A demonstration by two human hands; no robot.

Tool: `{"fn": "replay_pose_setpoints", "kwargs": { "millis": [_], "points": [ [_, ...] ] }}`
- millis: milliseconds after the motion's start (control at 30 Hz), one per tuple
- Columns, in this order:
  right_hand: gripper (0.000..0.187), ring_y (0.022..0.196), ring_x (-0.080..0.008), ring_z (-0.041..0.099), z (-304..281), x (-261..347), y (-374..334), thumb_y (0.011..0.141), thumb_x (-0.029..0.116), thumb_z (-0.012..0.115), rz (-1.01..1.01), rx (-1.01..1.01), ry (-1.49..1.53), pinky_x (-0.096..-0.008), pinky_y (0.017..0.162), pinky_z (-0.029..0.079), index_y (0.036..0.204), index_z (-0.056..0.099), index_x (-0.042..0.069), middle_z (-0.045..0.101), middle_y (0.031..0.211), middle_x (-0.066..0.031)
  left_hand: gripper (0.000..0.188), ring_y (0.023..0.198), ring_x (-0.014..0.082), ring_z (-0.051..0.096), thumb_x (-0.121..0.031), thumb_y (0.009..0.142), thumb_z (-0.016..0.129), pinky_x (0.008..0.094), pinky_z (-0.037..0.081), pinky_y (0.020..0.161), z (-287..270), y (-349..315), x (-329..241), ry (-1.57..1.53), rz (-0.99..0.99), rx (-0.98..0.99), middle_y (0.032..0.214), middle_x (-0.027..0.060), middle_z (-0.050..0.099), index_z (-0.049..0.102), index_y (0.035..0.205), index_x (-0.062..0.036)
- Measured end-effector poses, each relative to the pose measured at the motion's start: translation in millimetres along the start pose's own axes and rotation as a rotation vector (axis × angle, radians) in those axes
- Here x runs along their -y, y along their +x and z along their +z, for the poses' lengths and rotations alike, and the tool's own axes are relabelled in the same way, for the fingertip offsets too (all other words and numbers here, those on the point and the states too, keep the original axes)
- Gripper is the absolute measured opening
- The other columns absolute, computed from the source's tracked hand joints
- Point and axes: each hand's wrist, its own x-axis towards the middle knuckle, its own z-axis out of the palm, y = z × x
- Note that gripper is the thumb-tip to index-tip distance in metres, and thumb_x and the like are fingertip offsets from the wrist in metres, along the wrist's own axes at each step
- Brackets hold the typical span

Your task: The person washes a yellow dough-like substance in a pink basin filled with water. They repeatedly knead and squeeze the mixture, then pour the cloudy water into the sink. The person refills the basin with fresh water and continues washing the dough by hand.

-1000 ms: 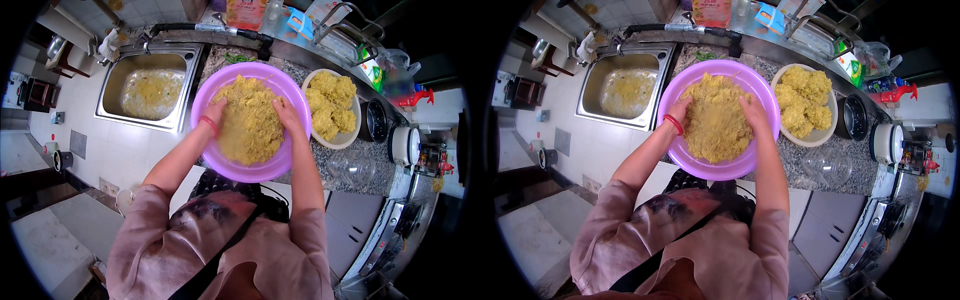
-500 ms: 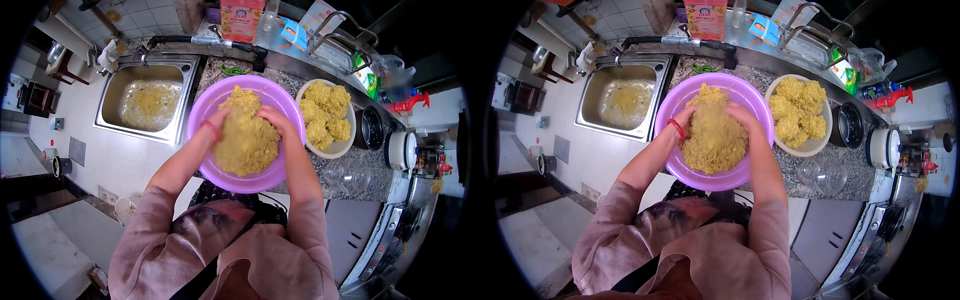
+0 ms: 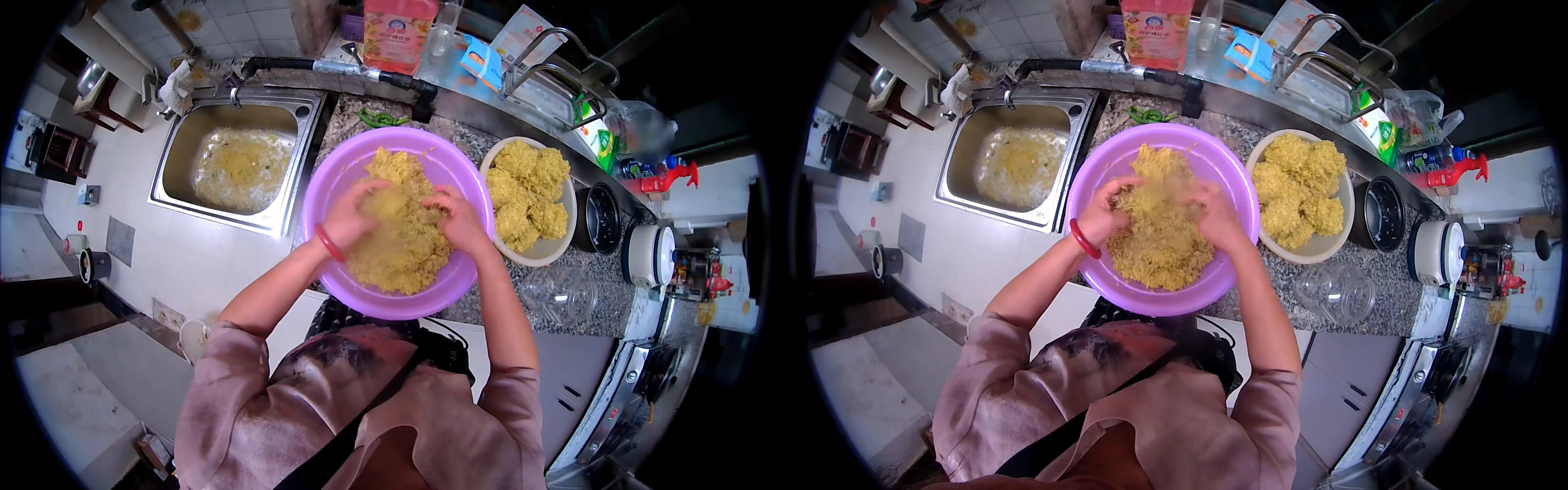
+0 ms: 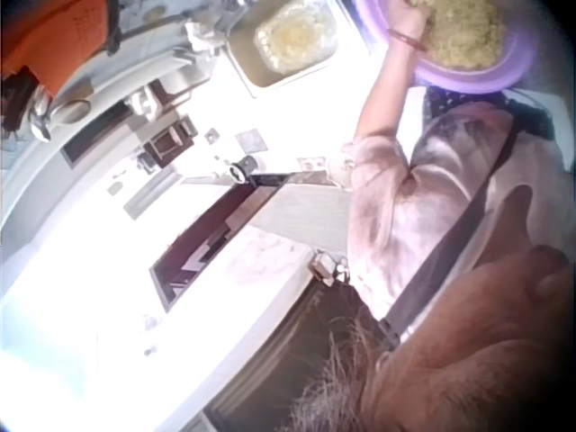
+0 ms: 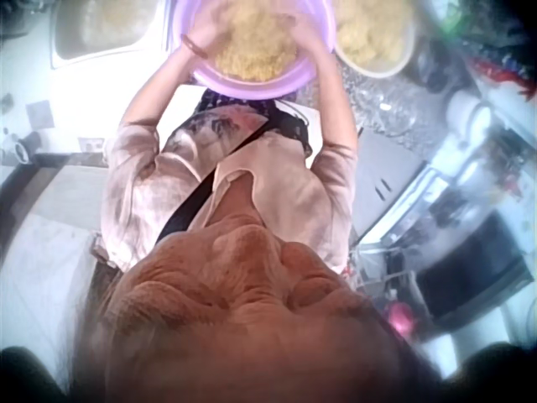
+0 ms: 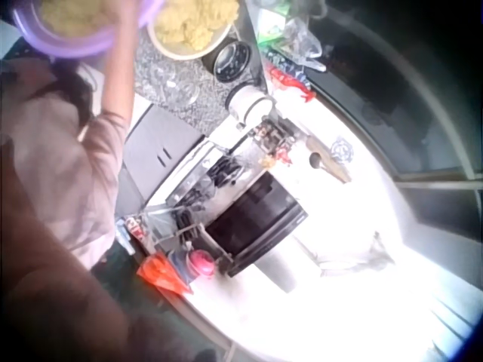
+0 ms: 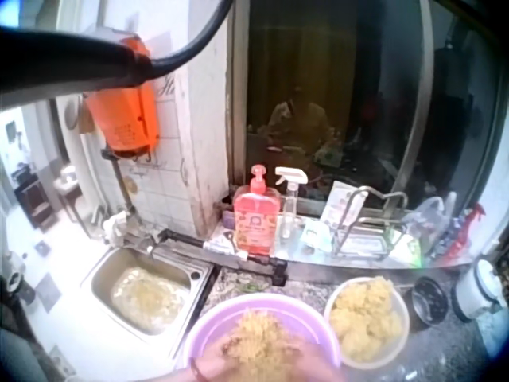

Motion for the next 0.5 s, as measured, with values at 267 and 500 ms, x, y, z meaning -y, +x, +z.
{"fn": "replay_pose_setpoints", "kwargs": {
  "millis": [267, 500],
  "points": [
    [0.041, 0.110, -0.0274, 0.051, 25, -4, 84, 0.089, 0.033, 0.042, 0.574, 0.024, 0.189, -0.0350, 0.095, 0.036, 0.115, 0.055, 0.004, 0.053, 0.121, -0.0143, 0.047, 0.110, 0.0200, 0.049, -0.037, 0.089, 0.046, 0.0303, 0.037, 0.092, -28, 71, 53, -0.114, -0.464, -0.271, 0.118, 0.0100, 0.054, 0.049, 0.123, -0.0044],
    [0.062, 0.124, -0.0280, 0.036, 53, -35, 122, 0.083, 0.042, 0.050, 0.337, 0.221, 0.366, -0.0359, 0.101, 0.028, 0.130, 0.041, 0.003, 0.040, 0.136, -0.0123, 0.054, 0.113, 0.0195, 0.047, -0.043, 0.090, 0.042, 0.0299, 0.032, 0.097, -37, 125, 117, -0.035, -0.347, -0.194, 0.124, 0.0094, 0.051, 0.046, 0.127, -0.0039]
  ]
}}
